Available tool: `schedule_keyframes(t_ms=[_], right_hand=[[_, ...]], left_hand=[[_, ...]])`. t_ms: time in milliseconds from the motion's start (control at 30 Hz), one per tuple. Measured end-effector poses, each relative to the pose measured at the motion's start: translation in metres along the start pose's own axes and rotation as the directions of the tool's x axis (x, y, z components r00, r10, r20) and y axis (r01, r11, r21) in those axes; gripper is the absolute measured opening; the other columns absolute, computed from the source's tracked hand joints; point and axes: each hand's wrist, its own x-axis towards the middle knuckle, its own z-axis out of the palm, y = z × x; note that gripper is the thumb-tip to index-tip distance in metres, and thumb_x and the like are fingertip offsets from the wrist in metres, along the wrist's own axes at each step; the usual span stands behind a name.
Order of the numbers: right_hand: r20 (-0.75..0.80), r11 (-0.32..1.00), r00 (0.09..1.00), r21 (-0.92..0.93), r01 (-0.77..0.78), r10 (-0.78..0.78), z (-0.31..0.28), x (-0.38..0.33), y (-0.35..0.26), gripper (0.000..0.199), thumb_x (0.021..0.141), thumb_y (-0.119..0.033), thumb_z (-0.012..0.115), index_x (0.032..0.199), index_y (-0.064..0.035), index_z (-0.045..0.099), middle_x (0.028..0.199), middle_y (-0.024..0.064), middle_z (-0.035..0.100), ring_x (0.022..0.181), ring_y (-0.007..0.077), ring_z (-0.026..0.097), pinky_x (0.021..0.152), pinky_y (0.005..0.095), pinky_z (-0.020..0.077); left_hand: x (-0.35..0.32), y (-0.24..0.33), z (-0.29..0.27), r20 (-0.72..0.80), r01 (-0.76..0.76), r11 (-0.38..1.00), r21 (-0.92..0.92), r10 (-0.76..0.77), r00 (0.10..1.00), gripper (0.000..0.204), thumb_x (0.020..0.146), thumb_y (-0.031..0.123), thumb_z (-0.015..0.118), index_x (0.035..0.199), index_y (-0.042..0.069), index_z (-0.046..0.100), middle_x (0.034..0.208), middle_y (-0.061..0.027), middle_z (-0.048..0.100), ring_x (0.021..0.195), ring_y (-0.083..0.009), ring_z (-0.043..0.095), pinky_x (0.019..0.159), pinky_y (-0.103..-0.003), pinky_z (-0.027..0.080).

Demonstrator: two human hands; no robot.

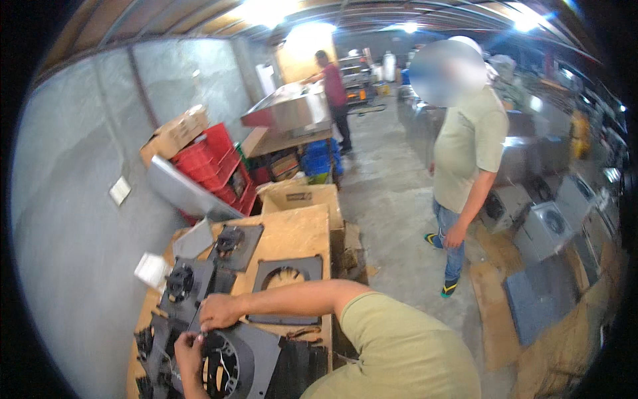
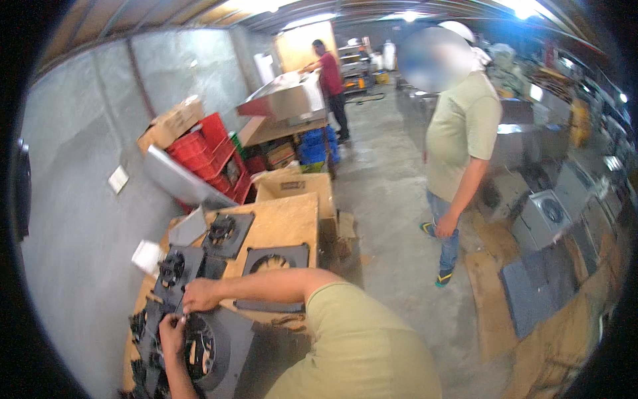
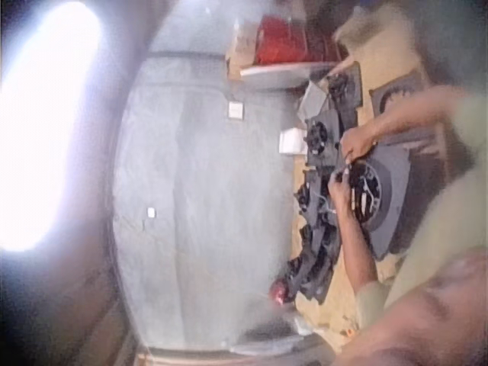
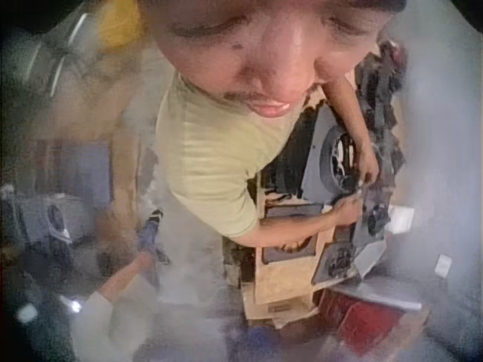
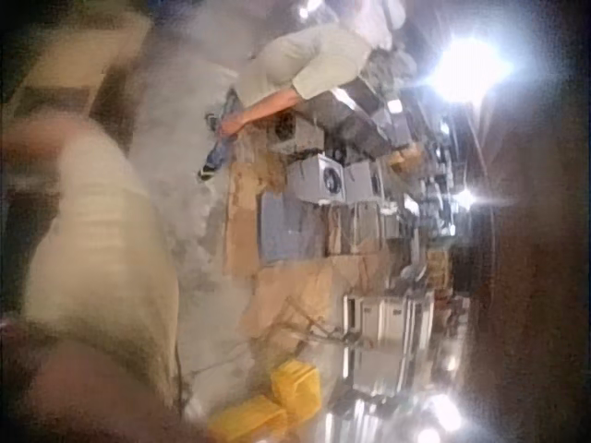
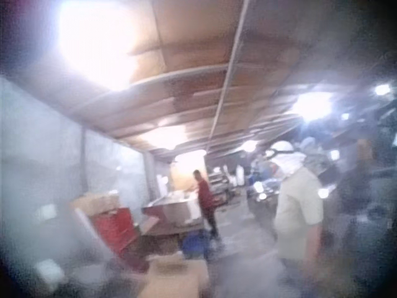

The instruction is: The person assembles black plastic housing units with internal wiring and circular components on a wooden workbench. They use a cordless drill to fasten parts, handle multiple housings one at a time, and occasionally reposition items on the table.

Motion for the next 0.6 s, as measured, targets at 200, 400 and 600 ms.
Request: schedule_keyframes(t_ms=[200,400,600], right_hand=[[0.247,0.922,0.889,-0.062,-0.382,0.385,-0.018,0.015,-0.026,0.047,0.093,-0.051,0.052,0.088,-0.0094,0.074,0.090,0.0181,0.070,0.087,0.0400,0.067,0.076,0.0482,0.0530],[0.516,0.652,0.641,0.193,-0.733,0.568,-0.036,0.037,-0.036,0.050,0.094,-0.043,0.059,0.071,0.0005,0.067,0.059,0.0084,0.062,0.058,0.0183,0.061,0.059,0.0330,0.0486],[0.460,0.773,0.792,0.293,-0.563,0.402,-0.040,0.014,-0.024,0.030,0.090,-0.027,0.064,0.093,0.0019,0.068,0.082,0.0162,0.070,0.076,0.0255,0.068,0.072,0.0367,0.0517]], left_hand=[[-0.007,-0.002,-0.006,-0.029,0.069,0.988,0.140,-0.065,0.997,0.023,0.084,0.020,0.074,0.088,-0.003,0.069,0.078,-0.0125,0.069,0.071,-0.0187,0.062,0.067,-0.035,0.049],[-0.006,0.003,-0.003,0.015,0.187,0.982,0.026,-0.187,0.982,0.025,0.087,0.022,0.072,0.086,-0.002,0.069,0.075,-0.0080,0.067,0.069,-0.0121,0.057,0.066,-0.032,0.047],[-0.006,0.003,-0.003,0.021,0.161,0.987,0.011,-0.161,0.987,0.022,0.087,0.020,0.072,0.094,-0.001,0.067,0.080,-0.0048,0.067,0.074,-0.0112,0.058,0.069,-0.030,0.047]])
